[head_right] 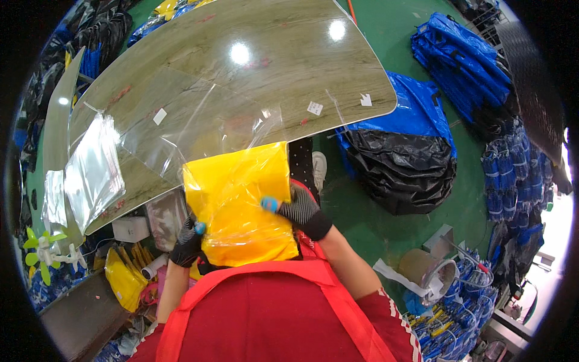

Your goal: The person folds yellow and blue waterproof bags and places each into a clear plastic bag on a workbench. They repeat this sequence for multiple bags, alternating between colors and ensuring each is neatly folded before sealing it in plastic.

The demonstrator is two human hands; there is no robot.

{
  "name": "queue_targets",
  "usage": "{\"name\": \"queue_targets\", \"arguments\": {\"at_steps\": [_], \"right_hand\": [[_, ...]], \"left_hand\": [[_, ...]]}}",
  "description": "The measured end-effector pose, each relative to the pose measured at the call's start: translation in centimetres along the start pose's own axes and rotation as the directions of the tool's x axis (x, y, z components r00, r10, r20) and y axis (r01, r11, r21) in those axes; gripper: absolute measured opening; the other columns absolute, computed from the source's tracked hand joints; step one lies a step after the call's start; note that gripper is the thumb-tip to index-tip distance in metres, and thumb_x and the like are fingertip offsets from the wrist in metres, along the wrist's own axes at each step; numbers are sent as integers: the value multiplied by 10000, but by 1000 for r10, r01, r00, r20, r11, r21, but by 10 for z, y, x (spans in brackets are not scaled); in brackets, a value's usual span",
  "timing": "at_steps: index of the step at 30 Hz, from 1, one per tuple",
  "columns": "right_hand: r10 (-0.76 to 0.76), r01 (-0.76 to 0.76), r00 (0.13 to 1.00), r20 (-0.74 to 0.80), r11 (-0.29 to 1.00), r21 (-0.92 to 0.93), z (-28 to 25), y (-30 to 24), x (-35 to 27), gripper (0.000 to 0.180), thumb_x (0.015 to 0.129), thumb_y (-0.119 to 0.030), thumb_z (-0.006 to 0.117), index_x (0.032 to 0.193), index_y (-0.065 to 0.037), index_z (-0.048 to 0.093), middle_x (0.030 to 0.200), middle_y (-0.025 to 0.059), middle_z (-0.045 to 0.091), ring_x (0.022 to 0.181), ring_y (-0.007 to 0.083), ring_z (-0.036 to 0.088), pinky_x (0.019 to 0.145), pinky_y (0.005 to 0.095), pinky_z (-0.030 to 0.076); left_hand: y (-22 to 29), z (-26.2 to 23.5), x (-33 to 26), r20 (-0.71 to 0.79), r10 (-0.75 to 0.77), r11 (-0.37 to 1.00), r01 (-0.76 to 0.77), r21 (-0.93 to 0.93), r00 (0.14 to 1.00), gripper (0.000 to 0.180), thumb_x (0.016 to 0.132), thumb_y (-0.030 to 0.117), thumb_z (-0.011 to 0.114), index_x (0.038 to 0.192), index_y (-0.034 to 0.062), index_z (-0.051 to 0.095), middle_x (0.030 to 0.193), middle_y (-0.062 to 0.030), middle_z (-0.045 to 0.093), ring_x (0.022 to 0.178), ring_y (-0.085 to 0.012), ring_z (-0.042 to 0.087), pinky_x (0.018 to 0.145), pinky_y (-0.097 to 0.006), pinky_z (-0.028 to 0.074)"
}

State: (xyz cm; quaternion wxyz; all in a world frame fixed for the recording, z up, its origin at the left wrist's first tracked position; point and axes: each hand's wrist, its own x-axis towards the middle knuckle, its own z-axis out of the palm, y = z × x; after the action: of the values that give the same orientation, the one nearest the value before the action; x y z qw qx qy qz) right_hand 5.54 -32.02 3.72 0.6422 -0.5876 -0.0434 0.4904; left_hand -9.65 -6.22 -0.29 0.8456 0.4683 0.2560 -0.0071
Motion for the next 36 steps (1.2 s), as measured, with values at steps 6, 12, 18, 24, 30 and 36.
{"name": "queue_targets", "arguments": {"at_steps": [6, 12, 18, 24, 30, 36], "right_hand": [[-94, 89, 995, 16, 972, 217, -5, 11, 5, 581, 839, -278, 760, 1297, -7, 528, 1197, 79, 627, 1084, 165, 588, 943, 297, 477], [-121, 121, 992, -26, 993, -17, 14, 9, -22, 684, 833, -315, 760, 1375, -22, 462, 1242, 105, 602, 1165, 226, 552, 1020, 350, 423], [-258, 263, 965, 52, 938, -224, -26, 1, 21, 611, 912, -400, 628, 1370, -28, 470, 1300, 131, 569, 1207, 230, 531, 1043, 351, 396], [-262, 115, 935, 237, 860, 496, -57, -69, 101, 477, 943, -298, 603, 1332, -46, 492, 1253, 95, 589, 1108, 183, 579, 938, 339, 481], [-679, 684, 725, -111, 729, 8, -36, -116, 74, 388, 871, -227, 684, 1206, -85, 548, 1111, 5, 565, 1033, 118, 527, 900, 257, 427], [-692, 694, 719, -59, 713, 104, -28, -81, 82, 365, 848, -234, 706, 1147, -68, 579, 1142, 55, 597, 1081, 174, 543, 976, 318, 410]], "left_hand": [[6, -1, 2, 67, 67, 985, -77, 156, 995, 519, 867, 221, 712, 1299, 7, 521, 1184, -58, 630, 1118, -170, 565, 946, -320, 457], [-32, -12, -40, -149, -138, 972, 163, 168, 979, 751, 818, 284, 754, 1425, 36, 388, 1330, -74, 538, 1175, -197, 530, 1012, -336, 420], [10, -24, -13, 84, -113, 917, 72, 392, 990, 591, 832, 395, 717, 1267, 41, 529, 1201, -107, 611, 1109, -259, 578, 973, -399, 462], [96, 37, 34, 556, 551, 25, -677, 735, 623, 457, 787, 380, 747, 1165, 129, 689, 1286, -204, 581, 1294, -427, 444, 1069, -496, 370], [128, 45, 67, 299, 785, 318, -768, 557, 542, 664, 925, 270, 606, 1475, 48, 308, 1553, -185, 233, 1425, -346, 270, 1141, -439, 271], [107, 40, 88, 153, 546, 757, -564, 331, 823, 536, 877, 423, 661, 1187, -9, 598, 1389, -185, 488, 1216, -235, 514, 1010, -374, 405]]}}
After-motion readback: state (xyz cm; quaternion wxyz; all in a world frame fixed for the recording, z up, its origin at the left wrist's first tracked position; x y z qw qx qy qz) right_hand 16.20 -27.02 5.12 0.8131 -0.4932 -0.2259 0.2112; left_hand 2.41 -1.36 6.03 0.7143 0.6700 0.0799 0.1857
